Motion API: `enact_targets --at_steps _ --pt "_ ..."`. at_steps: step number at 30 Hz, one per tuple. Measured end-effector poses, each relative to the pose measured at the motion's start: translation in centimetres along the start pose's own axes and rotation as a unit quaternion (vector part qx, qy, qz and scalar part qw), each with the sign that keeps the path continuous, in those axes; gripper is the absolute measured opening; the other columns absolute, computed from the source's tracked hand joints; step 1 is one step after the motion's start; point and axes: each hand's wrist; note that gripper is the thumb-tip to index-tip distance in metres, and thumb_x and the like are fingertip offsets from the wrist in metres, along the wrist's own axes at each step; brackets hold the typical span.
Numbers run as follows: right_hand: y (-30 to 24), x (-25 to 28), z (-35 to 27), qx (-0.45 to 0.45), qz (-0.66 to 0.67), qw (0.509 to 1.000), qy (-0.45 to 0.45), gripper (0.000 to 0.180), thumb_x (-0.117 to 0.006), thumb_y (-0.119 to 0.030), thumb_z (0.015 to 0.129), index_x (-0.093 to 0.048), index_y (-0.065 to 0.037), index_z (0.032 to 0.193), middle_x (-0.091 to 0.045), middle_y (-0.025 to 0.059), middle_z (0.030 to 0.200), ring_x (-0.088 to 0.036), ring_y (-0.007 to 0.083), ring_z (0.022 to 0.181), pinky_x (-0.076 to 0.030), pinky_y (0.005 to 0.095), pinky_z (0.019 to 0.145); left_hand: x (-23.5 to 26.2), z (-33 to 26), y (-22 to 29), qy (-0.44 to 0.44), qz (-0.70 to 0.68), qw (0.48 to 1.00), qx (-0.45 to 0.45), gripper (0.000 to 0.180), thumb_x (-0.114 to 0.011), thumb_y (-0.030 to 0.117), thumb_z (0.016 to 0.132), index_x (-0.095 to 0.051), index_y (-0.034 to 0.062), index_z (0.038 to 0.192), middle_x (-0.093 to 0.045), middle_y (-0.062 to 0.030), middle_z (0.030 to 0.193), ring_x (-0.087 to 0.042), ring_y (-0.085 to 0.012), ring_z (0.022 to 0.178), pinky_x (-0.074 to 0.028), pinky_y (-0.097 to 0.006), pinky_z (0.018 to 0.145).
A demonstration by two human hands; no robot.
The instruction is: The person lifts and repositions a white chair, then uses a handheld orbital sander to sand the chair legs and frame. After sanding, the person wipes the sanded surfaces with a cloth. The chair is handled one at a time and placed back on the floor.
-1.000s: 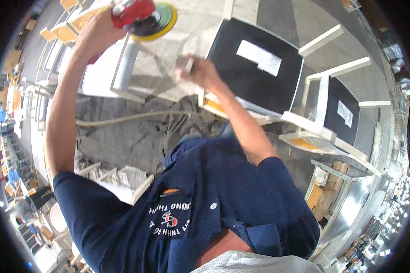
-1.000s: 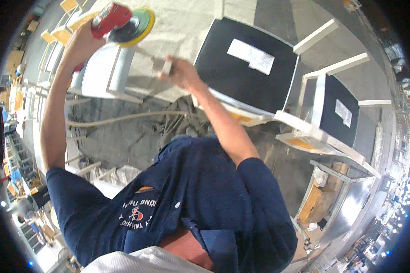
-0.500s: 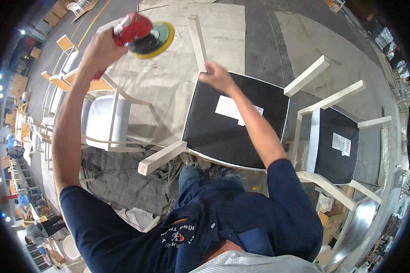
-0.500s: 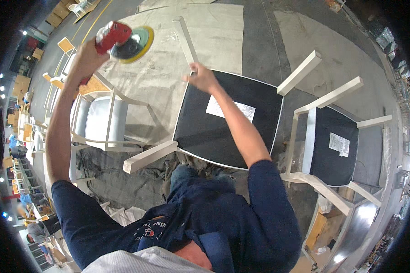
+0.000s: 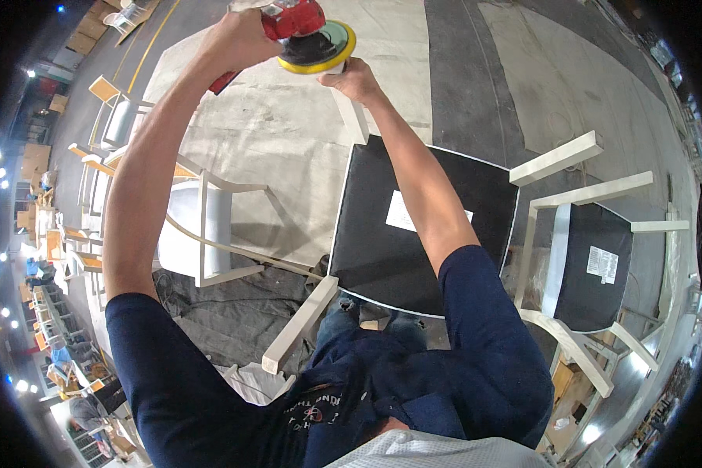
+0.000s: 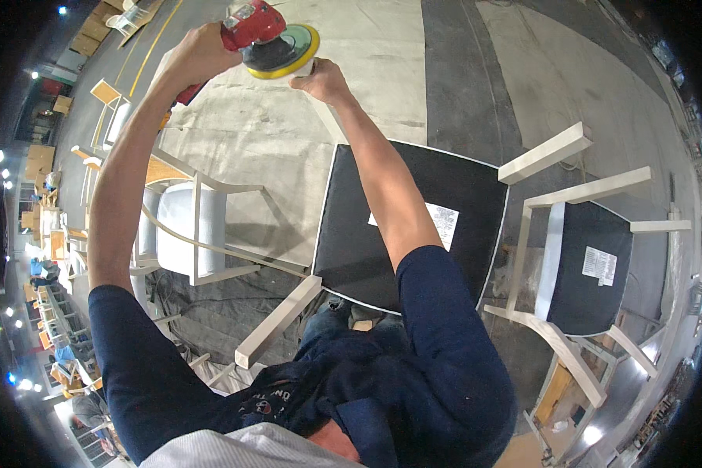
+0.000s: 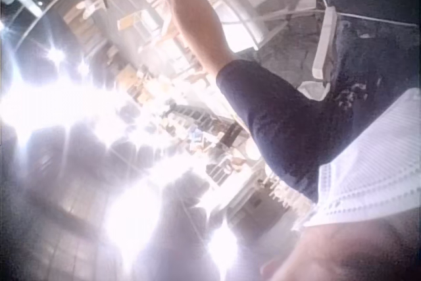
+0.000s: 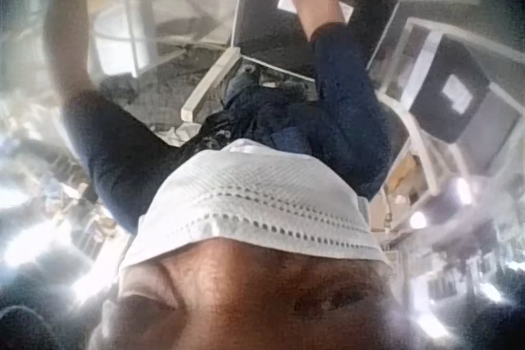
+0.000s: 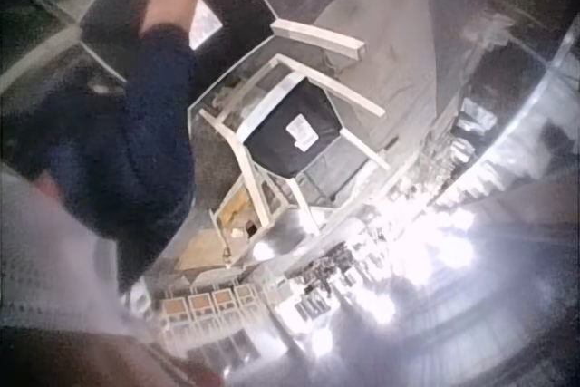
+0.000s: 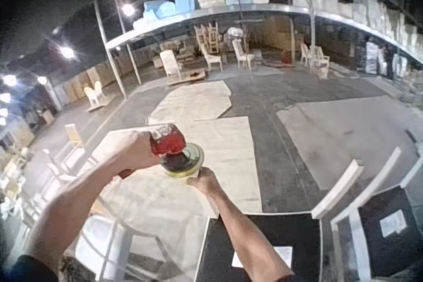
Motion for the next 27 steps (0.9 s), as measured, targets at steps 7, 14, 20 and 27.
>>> enact_targets --at_steps 7,14,20,27 --pt "-1.6 -0.7 -0.9 0.017 -0.021 0.999 0.026 0.051 -0.073 -0.040 0.063 -0.067 -0.004 0.097 -0.069 0.0117 0.089 -0.065 0.0247 0.084 -0.050 0.0341 0.077 -2.4 4.0 -6.0 0.060 0.033 0.997 0.039 0.041 -0.068 0.033 0.067 -0.065 -0.0030 0.087 -0.066 -0.0192 0.074 -0.067 -0.0289 0.070 -0.052 -0.038 0.065" --pt "-1.7 0.4 -0.9 -0.025 0.012 1.000 -0.010 0.052 -0.077 -0.035 0.065 -0.064 -0.002 0.103 -0.066 0.0113 0.101 -0.063 0.0223 0.093 -0.048 0.0320 0.083 -1.9 2.8 -2.3 0.060 0.024 0.991 -0.113 0.035 -0.065 0.028 0.067 -0.065 -0.0014 0.086 -0.064 -0.0191 0.069 -0.066 -0.0310 0.064 -0.052 -0.039 0.061" --pt "-2.6 -0.7 -1.6 -0.014 -0.070 0.997 0.020 0.050 -0.078 -0.036 0.066 -0.066 -0.002 0.100 -0.068 0.0105 0.095 -0.064 0.0218 0.088 -0.050 0.0338 0.081 -0.9 4.4 -1.6 0.040 0.050 0.995 0.073 0.041 -0.069 0.031 0.066 -0.064 0.0000 0.090 -0.064 -0.0215 0.072 -0.065 -0.0351 0.070 -0.051 -0.043 0.061" --pt "-2.3 -0.6 -1.4 0.013 -0.045 0.999 0.020 0.053 -0.077 -0.037 0.061 -0.066 -0.004 0.101 -0.068 0.0123 0.094 -0.065 0.0229 0.089 -0.050 0.0315 0.079 -3.1 3.1 -3.3 0.030 0.029 0.998 -0.043 0.040 -0.068 0.032 0.067 -0.065 0.0012 0.092 -0.067 -0.0206 0.085 -0.067 -0.0335 0.079 -0.052 -0.041 0.069"
Point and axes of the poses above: each hand's wrist, its own z-axis towards the middle knuckle, its own x-axis out of the back of the hand, y = z × x
